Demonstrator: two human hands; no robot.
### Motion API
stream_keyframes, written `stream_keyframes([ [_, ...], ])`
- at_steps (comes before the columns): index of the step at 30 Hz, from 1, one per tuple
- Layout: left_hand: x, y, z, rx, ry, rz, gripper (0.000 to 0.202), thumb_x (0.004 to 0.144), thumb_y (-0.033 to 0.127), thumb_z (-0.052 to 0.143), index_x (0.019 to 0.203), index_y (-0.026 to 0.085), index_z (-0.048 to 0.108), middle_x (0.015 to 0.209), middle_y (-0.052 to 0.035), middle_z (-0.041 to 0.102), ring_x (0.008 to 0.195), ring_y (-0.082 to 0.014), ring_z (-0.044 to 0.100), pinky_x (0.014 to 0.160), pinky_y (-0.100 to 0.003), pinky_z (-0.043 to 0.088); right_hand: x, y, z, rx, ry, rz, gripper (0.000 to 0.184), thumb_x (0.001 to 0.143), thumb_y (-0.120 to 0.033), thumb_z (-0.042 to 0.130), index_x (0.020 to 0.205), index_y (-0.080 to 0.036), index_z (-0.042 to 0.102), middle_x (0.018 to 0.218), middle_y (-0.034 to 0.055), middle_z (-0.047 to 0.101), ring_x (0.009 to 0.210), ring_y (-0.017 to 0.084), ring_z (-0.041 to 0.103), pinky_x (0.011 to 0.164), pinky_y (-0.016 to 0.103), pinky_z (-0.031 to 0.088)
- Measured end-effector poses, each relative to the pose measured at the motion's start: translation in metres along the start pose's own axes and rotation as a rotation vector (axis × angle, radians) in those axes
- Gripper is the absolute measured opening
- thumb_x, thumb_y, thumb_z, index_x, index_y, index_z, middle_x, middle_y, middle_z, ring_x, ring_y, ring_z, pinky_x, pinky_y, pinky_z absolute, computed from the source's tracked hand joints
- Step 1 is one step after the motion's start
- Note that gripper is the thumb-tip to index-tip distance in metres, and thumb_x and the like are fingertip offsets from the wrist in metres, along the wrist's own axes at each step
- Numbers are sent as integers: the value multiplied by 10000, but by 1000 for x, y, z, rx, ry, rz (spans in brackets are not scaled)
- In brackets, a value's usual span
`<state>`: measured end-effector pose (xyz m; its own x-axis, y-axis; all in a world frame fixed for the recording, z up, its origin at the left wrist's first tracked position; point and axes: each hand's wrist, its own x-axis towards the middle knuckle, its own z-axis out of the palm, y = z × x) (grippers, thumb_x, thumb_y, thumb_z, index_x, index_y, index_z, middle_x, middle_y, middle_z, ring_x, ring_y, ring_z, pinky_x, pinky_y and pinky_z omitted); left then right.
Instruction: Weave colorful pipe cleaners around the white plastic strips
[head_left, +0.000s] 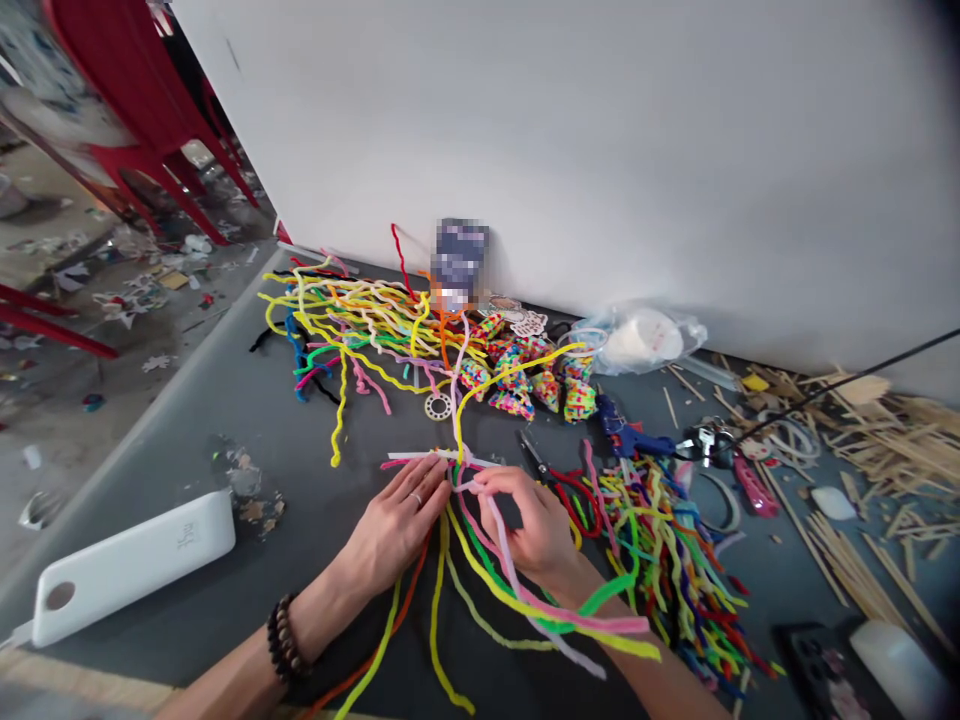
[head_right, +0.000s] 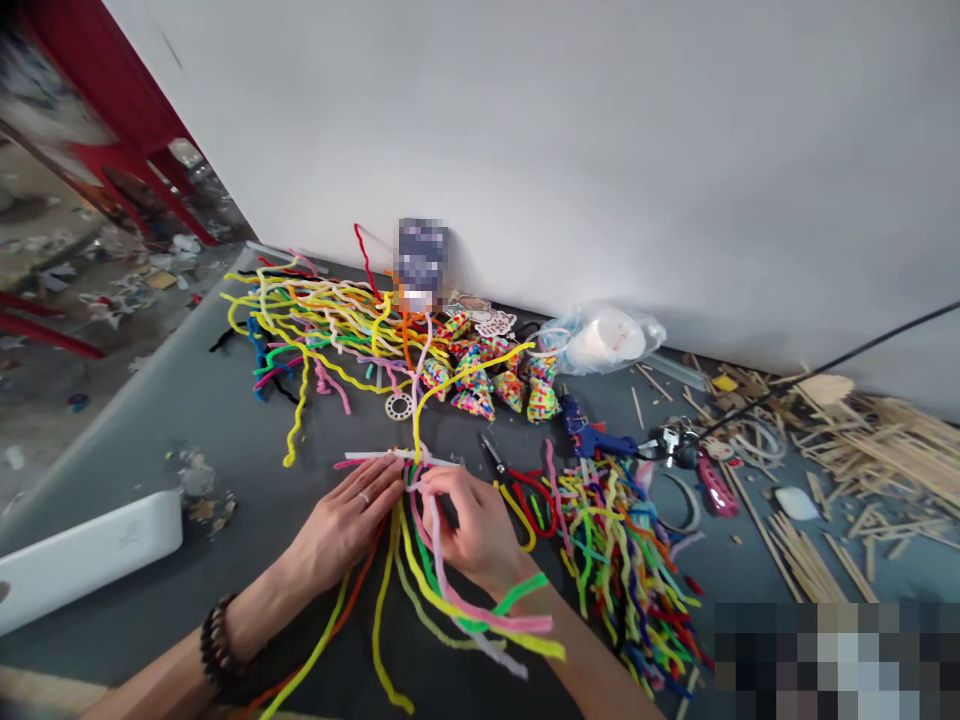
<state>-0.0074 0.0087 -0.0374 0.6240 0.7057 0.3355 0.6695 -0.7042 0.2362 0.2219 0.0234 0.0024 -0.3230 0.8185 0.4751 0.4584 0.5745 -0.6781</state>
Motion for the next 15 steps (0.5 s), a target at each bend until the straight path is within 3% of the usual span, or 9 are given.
stream_keyframes([
  [6, 12, 0, -2, -3, -104, -23, 378, 1035, 92, 395, 1382, 77, 545, 1586, -170, 502, 1542, -283, 376, 1230, -464, 450, 10, -7, -12, -60, -196, -60, 227, 939, -99, 588, 1116, -236, 628, 1069, 51, 783, 985, 187, 767, 905, 284, 604],
  [11, 20, 1, -7, -7, -207, -33, 411, 983, 53, 407, 1367, 84, 548, 1568, -178, 519, 1509, -295, 435, 1253, -462, 410, 11, -10, -9, -53, -169, -43, 213, 945, -90, 590, 1091, -236, 644, 1026, 34, 787, 928, 173, 768, 871, 272, 599],
  [15, 16, 0, -5, -49, -188, -29, 532, 931, 23, 412, 1459, 55, 463, 1596, -213, 470, 1552, -312, 353, 1263, -488, 387, 18, -9, -10, 13, -190, -16, 264, 979, -84, 587, 1156, -250, 691, 1085, 41, 779, 999, 161, 751, 937, 259, 577],
])
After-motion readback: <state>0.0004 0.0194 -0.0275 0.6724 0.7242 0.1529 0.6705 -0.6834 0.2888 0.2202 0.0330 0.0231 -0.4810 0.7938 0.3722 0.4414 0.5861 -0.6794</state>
